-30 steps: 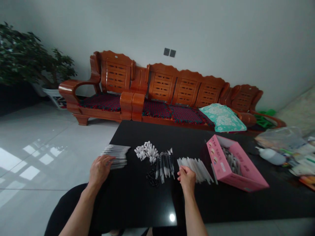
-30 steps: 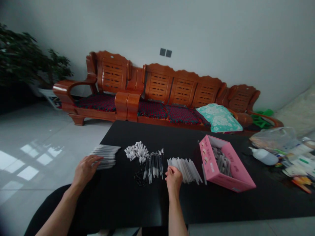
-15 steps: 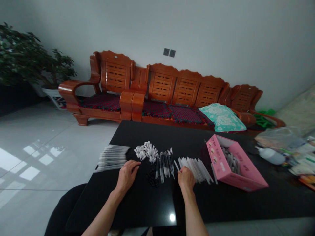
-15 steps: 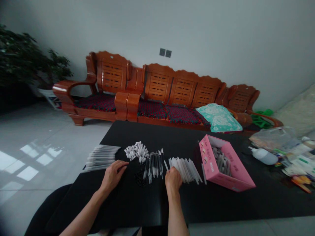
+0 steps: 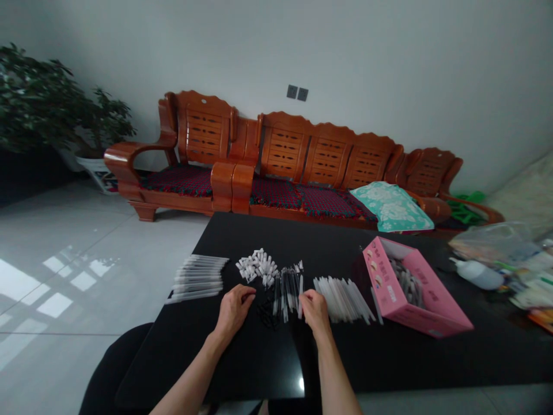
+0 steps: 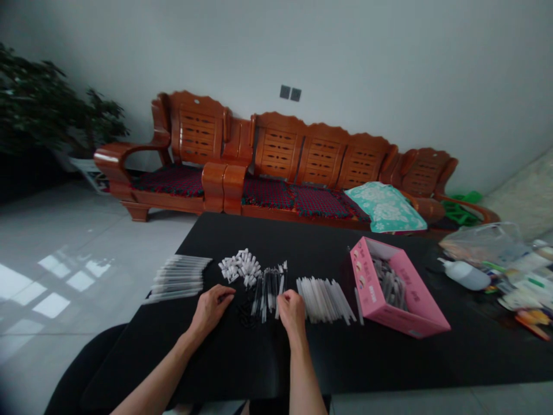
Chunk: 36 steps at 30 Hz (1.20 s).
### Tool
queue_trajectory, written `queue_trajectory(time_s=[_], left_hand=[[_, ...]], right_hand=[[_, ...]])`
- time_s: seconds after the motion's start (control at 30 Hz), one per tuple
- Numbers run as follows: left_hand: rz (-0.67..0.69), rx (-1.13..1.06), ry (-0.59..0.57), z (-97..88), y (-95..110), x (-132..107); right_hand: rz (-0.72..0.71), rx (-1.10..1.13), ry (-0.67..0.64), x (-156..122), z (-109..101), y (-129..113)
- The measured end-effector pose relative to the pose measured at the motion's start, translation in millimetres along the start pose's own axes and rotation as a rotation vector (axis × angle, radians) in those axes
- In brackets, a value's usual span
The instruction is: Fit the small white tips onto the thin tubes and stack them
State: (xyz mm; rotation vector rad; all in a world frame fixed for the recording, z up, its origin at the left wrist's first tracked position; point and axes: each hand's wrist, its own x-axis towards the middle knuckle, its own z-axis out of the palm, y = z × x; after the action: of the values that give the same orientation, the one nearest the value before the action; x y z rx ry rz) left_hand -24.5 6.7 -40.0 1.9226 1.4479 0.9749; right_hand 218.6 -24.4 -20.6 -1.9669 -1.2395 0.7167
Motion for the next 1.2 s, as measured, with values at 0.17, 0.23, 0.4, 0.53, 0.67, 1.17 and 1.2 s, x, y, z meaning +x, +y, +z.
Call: queue_trajectory(time_s=[0.17, 0.23, 0.4, 0.53, 0.67, 1.17, 1.2], left_hand=[[0.003, 0.007, -0.051, 15.7, 16, 6], [-0.008, 0.040, -0.073, 21.5, 25, 9], [-0.110, 0.213, -0.146, 34.7, 46, 23], [-0.114, 0.381, -0.184, 45.5, 53, 32], [-0.145, 0.448, -0.199, 53.1, 54, 37], [-0.141, -0.268, -0.143, 22.8, 45, 32], [-0.150, -0.345, -0.154, 20.9, 42, 30]], right_hand=[[0.107, 0.272, -0.043, -1, 14, -1], [0.111, 0.325, -0.044, -1, 17, 0], [0.124, 0.420, -0.021, -7, 21, 4], [0.117, 0.415, -0.018, -9, 22, 4], [0.114, 0.403, -0.005, -10, 21, 1], [0.084, 0.793, -0.118, -11, 14, -4], [0.081, 0.838, -0.137, -11, 14, -7]])
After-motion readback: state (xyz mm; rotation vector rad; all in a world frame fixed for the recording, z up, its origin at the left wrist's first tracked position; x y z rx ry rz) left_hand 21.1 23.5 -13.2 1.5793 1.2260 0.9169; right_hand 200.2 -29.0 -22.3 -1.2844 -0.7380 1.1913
